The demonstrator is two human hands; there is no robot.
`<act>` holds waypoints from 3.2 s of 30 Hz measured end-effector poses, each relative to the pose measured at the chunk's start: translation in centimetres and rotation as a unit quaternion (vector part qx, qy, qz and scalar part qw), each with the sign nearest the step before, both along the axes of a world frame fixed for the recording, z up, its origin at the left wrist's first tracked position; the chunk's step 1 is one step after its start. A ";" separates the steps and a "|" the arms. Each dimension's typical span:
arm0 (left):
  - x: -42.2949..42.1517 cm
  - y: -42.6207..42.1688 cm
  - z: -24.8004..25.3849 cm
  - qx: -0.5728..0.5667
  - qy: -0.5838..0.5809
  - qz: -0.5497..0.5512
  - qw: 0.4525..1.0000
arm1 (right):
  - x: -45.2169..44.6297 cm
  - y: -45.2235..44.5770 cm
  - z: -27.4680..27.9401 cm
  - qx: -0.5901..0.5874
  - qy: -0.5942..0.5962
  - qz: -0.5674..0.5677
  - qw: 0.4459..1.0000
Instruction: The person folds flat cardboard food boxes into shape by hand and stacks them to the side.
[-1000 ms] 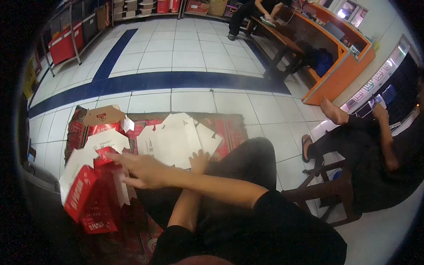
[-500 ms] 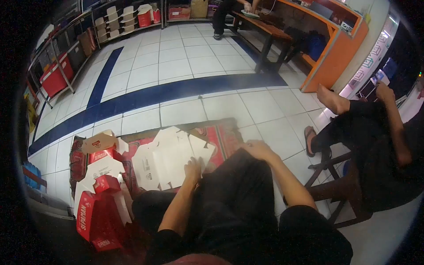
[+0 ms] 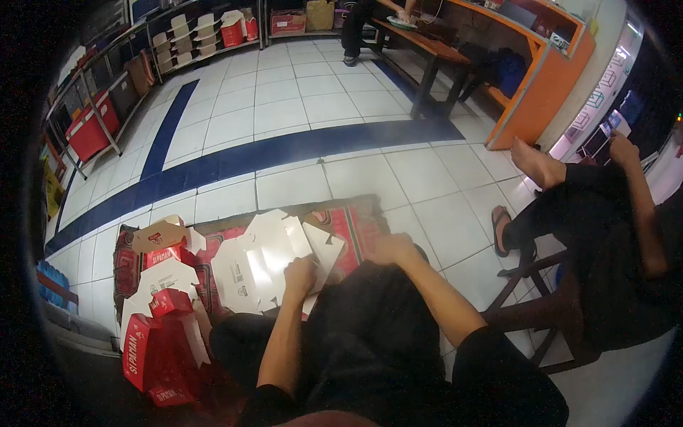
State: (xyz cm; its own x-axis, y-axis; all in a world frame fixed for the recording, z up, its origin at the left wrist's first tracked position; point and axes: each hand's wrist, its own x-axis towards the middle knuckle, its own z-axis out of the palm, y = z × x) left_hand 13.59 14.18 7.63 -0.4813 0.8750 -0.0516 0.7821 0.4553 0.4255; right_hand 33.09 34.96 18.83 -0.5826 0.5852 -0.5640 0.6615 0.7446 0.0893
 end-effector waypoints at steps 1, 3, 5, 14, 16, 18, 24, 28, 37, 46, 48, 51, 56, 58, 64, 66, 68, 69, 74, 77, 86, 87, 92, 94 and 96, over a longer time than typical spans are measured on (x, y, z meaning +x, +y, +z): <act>-0.3 -0.1 0.6 0.043 -0.005 0.029 0.999 | -0.3 -0.3 -0.1 0.002 -0.002 0.000 1.000; -0.7 -0.2 2.3 0.087 -0.012 0.058 0.994 | -1.0 -0.9 -0.1 0.022 -0.007 0.007 1.000; -1.0 -0.7 5.0 0.115 0.013 0.087 0.989 | -1.9 -1.1 0.4 0.027 -0.021 0.015 0.999; -1.6 -1.6 9.1 0.338 -0.059 0.013 0.939 | -5.8 -4.3 -4.9 -0.150 0.435 0.114 0.880; -1.0 -1.5 9.5 0.320 -0.122 -0.032 0.939 | -6.1 -5.2 -5.0 -0.212 0.463 0.098 0.855; -0.4 -1.2 9.8 0.328 -0.163 -0.053 0.929 | -6.3 -5.8 -2.7 -0.264 0.275 0.064 0.922; 0.8 -0.3 9.9 0.279 -0.252 -0.085 0.923 | -5.6 -3.0 -11.2 -0.255 0.419 0.057 0.869; 0.4 -0.5 9.3 0.320 -0.338 -0.047 0.884 | -6.1 -4.9 -5.6 -0.286 0.513 -0.040 0.808; -1.7 -2.0 9.2 0.194 -0.294 -0.032 0.935 | -6.3 -4.7 -4.8 -0.223 0.574 0.045 0.787; -3.8 -4.3 10.8 0.196 -0.089 0.006 0.976 | -6.9 -3.5 -6.5 -0.371 0.590 -0.174 0.695; -3.9 -4.4 12.7 0.267 -0.059 0.026 0.962 | -7.3 -1.3 -9.8 -0.365 0.611 -0.141 0.688; -3.5 -4.5 14.1 0.260 -0.053 0.001 0.964 | -7.0 -1.4 -8.7 -0.439 0.630 -0.173 0.616; -1.9 -4.4 14.3 0.238 -0.037 0.001 0.971 | -5.8 -0.4 -9.4 -0.485 0.640 -0.156 0.576; -1.5 -3.9 11.9 0.240 -0.028 0.002 0.970 | -6.1 -0.7 -8.6 -0.340 0.623 -0.132 0.692; -0.7 -2.9 7.5 0.131 -0.028 -0.012 0.991 | -7.2 -2.5 -7.7 -0.168 0.678 -0.031 0.715; -0.9 -2.5 7.0 0.141 -0.047 0.000 0.989 | -6.1 -2.8 -7.7 -0.228 0.652 -0.074 0.719; -0.8 -2.4 8.0 0.127 -0.063 0.031 0.989 | -6.2 -2.8 -7.0 -0.302 0.638 -0.118 0.699; -0.9 -2.3 8.6 0.116 -0.085 0.064 0.988 | -6.3 -2.9 -6.6 -0.300 0.645 -0.115 0.694; -1.8 -2.1 6.0 0.243 -0.114 0.066 0.961 | -6.4 -3.3 -6.9 -0.252 0.561 -0.024 0.788; -1.3 -2.4 5.1 0.228 -0.110 0.048 0.966 | -5.5 -5.0 -6.4 -0.135 0.500 0.060 0.853; -2.8 -2.1 4.5 0.186 -0.154 0.038 0.970 | -6.3 -4.9 -6.9 -0.100 0.558 0.068 0.821; -3.1 -2.2 4.4 0.208 -0.187 0.029 0.960 | -6.2 -5.1 -6.4 -0.135 0.568 0.033 0.811; -3.5 -1.8 4.2 0.231 -0.239 0.019 0.943 | -6.6 -5.3 -5.3 -0.157 0.594 0.033 0.788; -3.8 -2.2 4.8 0.162 -0.248 0.022 0.955 | -6.5 -5.2 -5.4 -0.190 0.561 0.045 0.805; -3.9 -2.5 5.2 0.139 -0.253 0.022 0.957 | -6.3 -5.4 -6.1 -0.200 0.527 0.092 0.821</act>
